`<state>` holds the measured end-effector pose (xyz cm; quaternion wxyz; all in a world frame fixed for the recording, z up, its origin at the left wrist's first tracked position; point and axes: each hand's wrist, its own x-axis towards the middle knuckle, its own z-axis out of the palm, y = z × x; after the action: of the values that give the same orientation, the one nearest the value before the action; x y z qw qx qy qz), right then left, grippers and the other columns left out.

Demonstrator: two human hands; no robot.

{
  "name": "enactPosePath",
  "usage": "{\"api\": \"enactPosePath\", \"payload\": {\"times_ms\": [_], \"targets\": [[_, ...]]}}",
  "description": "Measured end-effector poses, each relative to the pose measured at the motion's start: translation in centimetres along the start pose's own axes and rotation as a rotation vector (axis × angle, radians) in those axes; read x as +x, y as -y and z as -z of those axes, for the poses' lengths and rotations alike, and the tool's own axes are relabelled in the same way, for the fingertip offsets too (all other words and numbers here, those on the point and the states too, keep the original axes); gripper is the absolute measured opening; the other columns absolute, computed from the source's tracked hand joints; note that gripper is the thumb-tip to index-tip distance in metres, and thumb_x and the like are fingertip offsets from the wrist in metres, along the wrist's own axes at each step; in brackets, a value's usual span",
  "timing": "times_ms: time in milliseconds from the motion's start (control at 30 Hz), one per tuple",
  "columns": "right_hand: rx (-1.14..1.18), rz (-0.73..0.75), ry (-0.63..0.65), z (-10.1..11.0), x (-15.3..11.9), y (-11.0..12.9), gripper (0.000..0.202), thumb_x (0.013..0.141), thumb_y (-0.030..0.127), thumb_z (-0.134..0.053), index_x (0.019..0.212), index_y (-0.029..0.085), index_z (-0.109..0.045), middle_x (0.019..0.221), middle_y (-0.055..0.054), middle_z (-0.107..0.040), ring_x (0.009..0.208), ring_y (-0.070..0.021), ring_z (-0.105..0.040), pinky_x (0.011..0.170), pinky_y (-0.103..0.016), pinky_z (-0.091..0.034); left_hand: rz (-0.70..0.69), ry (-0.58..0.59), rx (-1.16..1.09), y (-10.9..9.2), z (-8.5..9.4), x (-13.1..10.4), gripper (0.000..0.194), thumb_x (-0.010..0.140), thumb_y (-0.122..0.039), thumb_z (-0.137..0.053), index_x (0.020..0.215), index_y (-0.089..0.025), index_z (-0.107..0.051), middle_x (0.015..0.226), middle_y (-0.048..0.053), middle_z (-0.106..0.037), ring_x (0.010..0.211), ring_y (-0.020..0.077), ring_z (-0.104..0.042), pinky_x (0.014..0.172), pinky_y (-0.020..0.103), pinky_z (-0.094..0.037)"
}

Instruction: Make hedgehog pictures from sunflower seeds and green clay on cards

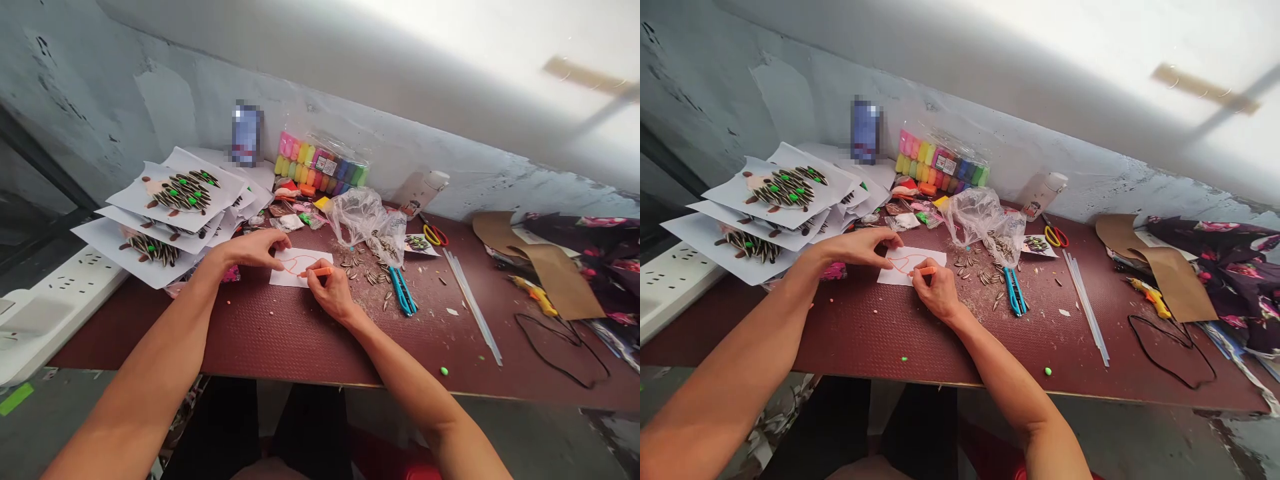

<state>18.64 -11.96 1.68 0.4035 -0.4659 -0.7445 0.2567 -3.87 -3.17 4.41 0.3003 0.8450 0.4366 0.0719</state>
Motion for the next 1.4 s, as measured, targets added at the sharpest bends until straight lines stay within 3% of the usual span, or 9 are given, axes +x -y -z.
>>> {"api": "enactPosePath", "payload": {"times_ms": [100, 300, 1400], "targets": [[0.009, -0.005, -0.003, -0.1, 0.0, 0.0, 0.019, 0.089, 0.025, -0.053, 0.076, 0.019, -0.066, 0.077, -0.003, -0.071, 0.066, -0.0142, -0.064, 0.067, -0.026, -0.047, 0.007, 0.031, 0.079, -0.5, 0.0, -0.4, 0.057, 0.064, -0.042, -0.071, 0.116, -0.021, -0.063, 0.122, 0.007, -0.064, 0.113, 0.0267, -0.059, 0.095, 0.032, -0.047], [0.009, 0.005, -0.011, 0.0, 0.0, 0.0, 0.018, 0.089, 0.026, -0.054, 0.076, 0.02, -0.065, 0.076, -0.003, -0.071, 0.064, -0.0139, -0.063, 0.066, -0.026, -0.047, 0.043, 0.042, 0.186, -1.6, -0.6, -0.4, 0.052, 0.063, -0.041, -0.071, 0.111, -0.022, -0.064, 0.117, 0.008, -0.061, 0.112, 0.0284, -0.055, 0.093, 0.034, -0.045], [0.015, -0.035, 0.02, 0.2, 0.1, 0.5, 0.021, 0.087, 0.023, -0.055, 0.071, 0.019, -0.068, 0.071, -0.003, -0.07, 0.063, -0.0141, -0.064, 0.062, -0.025, -0.047, 0.041, 0.037, 0.154, -1.4, -0.6, -0.2, 0.056, 0.062, -0.04, -0.072, 0.115, -0.022, -0.064, 0.118, 0.007, -0.06, 0.113, 0.0293, -0.054, 0.095, 0.034, -0.043]]}}
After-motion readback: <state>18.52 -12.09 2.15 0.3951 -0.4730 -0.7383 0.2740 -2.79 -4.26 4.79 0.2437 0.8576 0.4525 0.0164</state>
